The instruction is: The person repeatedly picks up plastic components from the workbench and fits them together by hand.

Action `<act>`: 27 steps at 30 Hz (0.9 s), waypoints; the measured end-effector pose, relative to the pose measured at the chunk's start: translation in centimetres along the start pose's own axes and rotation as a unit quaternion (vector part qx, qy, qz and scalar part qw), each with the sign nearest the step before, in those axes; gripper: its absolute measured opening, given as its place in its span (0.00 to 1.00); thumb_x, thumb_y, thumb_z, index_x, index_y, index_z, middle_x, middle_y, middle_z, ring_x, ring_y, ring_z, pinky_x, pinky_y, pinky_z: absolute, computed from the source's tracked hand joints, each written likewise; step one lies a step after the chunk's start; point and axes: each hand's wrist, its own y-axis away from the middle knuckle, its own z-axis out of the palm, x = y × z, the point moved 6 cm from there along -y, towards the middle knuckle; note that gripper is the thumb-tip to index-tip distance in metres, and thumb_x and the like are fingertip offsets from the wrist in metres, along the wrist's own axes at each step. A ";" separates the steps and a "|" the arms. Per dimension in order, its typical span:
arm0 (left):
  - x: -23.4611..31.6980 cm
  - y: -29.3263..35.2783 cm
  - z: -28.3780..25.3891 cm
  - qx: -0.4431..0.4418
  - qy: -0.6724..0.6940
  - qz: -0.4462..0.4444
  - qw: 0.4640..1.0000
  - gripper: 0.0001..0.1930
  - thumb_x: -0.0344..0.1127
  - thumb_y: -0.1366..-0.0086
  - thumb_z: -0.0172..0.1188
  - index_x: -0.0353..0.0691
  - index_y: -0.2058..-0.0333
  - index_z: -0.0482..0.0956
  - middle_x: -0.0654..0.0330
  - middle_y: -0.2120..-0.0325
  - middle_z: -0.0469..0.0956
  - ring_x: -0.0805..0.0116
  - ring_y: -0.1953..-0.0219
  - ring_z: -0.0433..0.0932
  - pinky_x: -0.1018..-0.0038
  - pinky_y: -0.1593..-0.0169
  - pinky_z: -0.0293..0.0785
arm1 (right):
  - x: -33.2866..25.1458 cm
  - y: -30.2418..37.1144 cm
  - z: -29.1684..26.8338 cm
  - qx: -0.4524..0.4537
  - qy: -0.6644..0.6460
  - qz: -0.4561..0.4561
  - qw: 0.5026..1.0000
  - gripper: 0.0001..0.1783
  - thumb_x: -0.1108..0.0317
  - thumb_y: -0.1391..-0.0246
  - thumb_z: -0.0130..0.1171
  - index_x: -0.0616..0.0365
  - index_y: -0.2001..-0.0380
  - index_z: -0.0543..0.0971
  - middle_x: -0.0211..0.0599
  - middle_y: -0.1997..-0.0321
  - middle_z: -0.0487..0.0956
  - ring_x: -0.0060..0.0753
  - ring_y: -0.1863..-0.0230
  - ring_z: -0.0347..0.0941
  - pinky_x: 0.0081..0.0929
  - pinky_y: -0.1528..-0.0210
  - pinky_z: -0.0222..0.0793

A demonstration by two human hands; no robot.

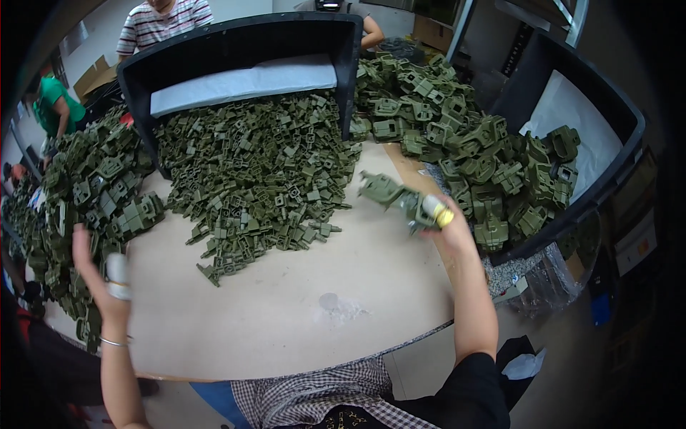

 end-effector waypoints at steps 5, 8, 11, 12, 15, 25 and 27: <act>13.2 5.9 5.4 -0.167 0.376 -0.080 0.908 0.45 0.49 0.48 0.61 0.35 0.40 0.46 0.48 0.42 0.53 0.51 0.39 0.52 0.61 0.37 0.46 | 3.9 9.5 10.4 -0.295 -0.278 0.099 0.909 0.25 0.53 0.43 0.45 0.53 0.46 0.63 0.40 0.48 0.70 0.41 0.53 0.72 0.44 0.60 0.74; 16.8 10.5 10.5 -0.134 0.765 -0.425 0.465 0.39 0.49 0.44 0.58 0.35 0.42 0.51 0.50 0.44 0.58 0.51 0.42 0.59 0.60 0.40 0.56 | 6.7 16.9 16.9 -0.471 -0.430 0.266 0.722 0.29 0.47 0.42 0.40 0.54 0.44 0.62 0.41 0.45 0.68 0.40 0.51 0.71 0.42 0.57 0.73; 17.0 10.4 9.7 -0.151 0.734 -0.411 0.520 0.29 0.44 0.38 0.52 0.34 0.44 0.56 0.54 0.48 0.65 0.64 0.47 0.66 0.68 0.44 0.61 | 7.6 18.2 17.6 -0.458 -0.255 0.228 0.821 0.31 0.46 0.42 0.40 0.55 0.42 0.60 0.40 0.45 0.68 0.39 0.49 0.68 0.40 0.53 0.70; 16.7 10.8 9.0 -0.145 0.728 -0.417 0.524 0.29 0.44 0.38 0.52 0.34 0.44 0.56 0.54 0.48 0.65 0.64 0.47 0.66 0.68 0.44 0.61 | 6.5 17.2 16.9 -0.415 -0.219 0.179 0.865 0.30 0.50 0.43 0.44 0.56 0.42 0.59 0.41 0.45 0.67 0.38 0.48 0.66 0.39 0.50 0.68; 16.3 15.3 9.2 -0.265 0.593 -0.422 0.633 0.28 0.39 0.41 0.57 0.34 0.46 0.59 0.55 0.51 0.67 0.66 0.49 0.68 0.69 0.45 0.62 | 1.6 16.7 17.8 -0.376 -0.107 -0.001 0.921 0.32 0.58 0.47 0.52 0.59 0.42 0.58 0.41 0.45 0.67 0.36 0.45 0.64 0.35 0.46 0.62; 18.3 14.2 7.7 -0.248 0.610 -0.322 0.680 0.29 0.28 0.49 0.61 0.32 0.47 0.62 0.57 0.57 0.67 0.65 0.53 0.68 0.73 0.50 0.64 | -1.6 18.0 18.7 -0.366 0.183 -0.209 0.888 0.33 0.62 0.60 0.64 0.63 0.51 0.66 0.47 0.56 0.73 0.46 0.55 0.72 0.33 0.55 0.69; 18.2 14.5 7.8 -0.243 0.620 -0.332 0.667 0.30 0.28 0.49 0.62 0.33 0.47 0.62 0.56 0.57 0.67 0.65 0.53 0.68 0.73 0.50 0.64 | -2.2 18.0 18.9 -0.383 0.195 -0.192 0.882 0.32 0.62 0.60 0.64 0.63 0.51 0.66 0.47 0.56 0.73 0.46 0.55 0.72 0.33 0.55 0.69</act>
